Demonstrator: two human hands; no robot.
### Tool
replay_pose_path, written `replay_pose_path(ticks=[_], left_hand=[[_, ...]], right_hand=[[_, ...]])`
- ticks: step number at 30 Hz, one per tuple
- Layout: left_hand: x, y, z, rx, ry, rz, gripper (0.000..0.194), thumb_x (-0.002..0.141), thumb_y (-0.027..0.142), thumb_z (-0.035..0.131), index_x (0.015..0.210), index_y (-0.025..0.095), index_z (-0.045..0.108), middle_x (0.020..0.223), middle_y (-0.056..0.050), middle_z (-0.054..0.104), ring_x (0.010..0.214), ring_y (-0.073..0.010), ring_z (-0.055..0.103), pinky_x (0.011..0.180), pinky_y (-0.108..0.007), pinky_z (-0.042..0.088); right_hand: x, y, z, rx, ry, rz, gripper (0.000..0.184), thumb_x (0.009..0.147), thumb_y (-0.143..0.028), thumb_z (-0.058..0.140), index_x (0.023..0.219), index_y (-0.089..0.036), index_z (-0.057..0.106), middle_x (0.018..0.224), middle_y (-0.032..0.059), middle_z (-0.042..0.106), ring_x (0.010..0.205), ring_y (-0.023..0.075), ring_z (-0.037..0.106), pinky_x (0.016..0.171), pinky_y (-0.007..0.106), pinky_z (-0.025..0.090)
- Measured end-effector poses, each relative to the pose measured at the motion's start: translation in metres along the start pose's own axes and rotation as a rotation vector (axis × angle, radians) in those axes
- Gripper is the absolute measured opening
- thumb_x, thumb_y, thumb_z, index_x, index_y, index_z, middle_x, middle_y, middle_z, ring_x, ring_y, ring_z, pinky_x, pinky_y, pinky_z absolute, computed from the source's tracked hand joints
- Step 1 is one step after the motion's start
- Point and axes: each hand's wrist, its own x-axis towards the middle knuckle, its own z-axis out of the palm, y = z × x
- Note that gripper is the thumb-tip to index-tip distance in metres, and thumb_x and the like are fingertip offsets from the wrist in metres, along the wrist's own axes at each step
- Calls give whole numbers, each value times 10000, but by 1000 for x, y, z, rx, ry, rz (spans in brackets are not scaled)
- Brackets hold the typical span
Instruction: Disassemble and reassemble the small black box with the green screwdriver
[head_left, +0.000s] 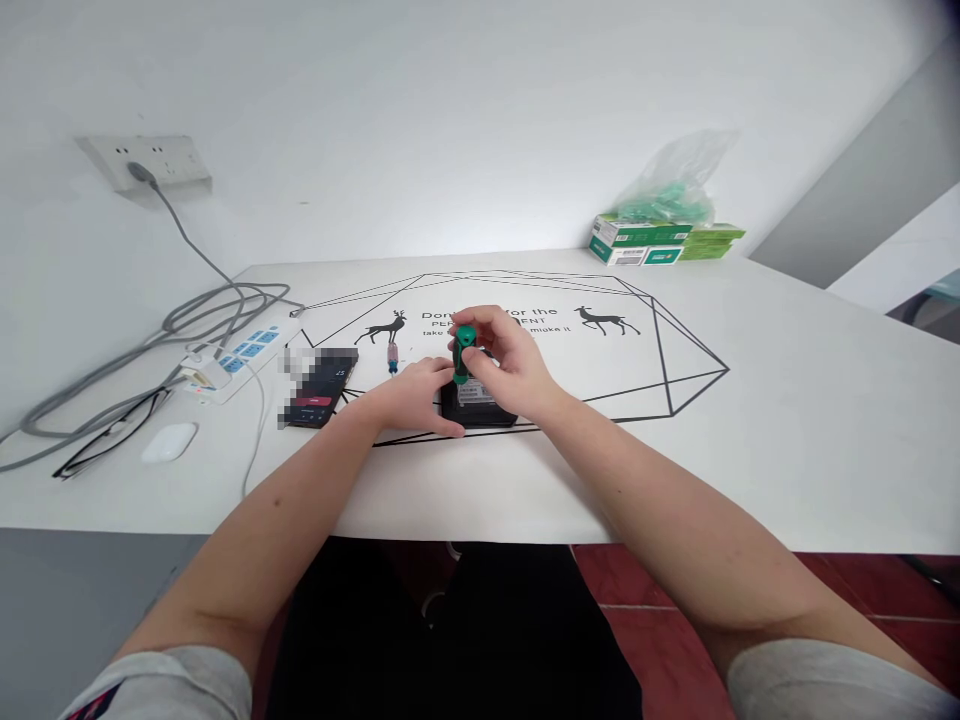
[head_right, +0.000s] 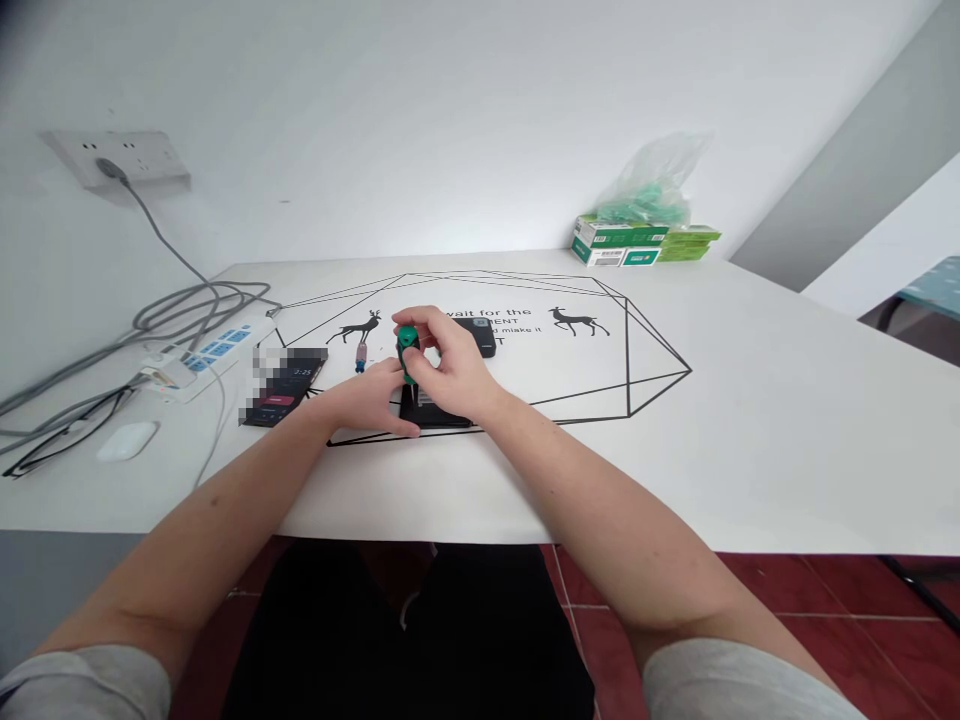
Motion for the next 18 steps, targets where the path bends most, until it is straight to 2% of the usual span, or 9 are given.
replay_pose_path(ticks=[5,7,10,12,16,17,18], left_hand=[[0,0,-1,-2,12,15,931,766,703,865,1541,248,618,1634,-156,539,1494,-467,477,1218,-579,457],[0,0,-1,-13,23,39,936,766,677,879,1562,266,607,1628,-143,554,1486,-459,489,1218,-582,457],[0,-1,0,-23,29,47,938,766,657,886,1581,292,599,1621,-132,564,1502,-453,479,1225,-590,450],[1,-2,1,-26,32,49,942,763,671,882,1582,298,601,1608,-136,571,1519,-456,460,1234,-600,441],[1,-3,2,-25,31,43,948,755,704,872,1559,273,614,1612,-155,555,1519,-465,457,1228,-597,444],[1,-3,2,-26,21,30,944,760,709,866,1553,263,614,1619,-161,546,1520,-466,457,1224,-593,446],[0,-2,1,-29,6,15,941,768,710,858,1551,250,611,1621,-168,542,1518,-465,462,1218,-588,450]], right_hand=[[0,4,-3,-71,-15,-102,391,993,-155,469,1258,-309,711,1296,83,709,1205,268,698,992,534,648],[0,6,-3,-146,18,-153,404,1005,-139,466,1227,-332,742,1295,87,663,1187,268,678,985,543,641],[1,7,-2,-182,53,-203,403,1033,-122,441,1196,-331,745,1132,78,630,1056,240,669,923,503,639],[2,7,-2,-156,70,-224,363,1046,-130,436,1167,-313,726,1084,71,640,1035,231,671,913,485,631],[2,6,1,-78,99,-166,122,1075,-298,542,1119,-283,654,1118,72,710,1045,229,705,905,469,629],[1,6,2,-61,102,-124,109,1052,-368,621,1119,-282,627,1133,72,727,1044,229,719,904,465,635],[0,6,3,-43,101,-77,212,1007,-424,708,1122,-283,599,1149,71,742,1042,229,735,911,465,643]])
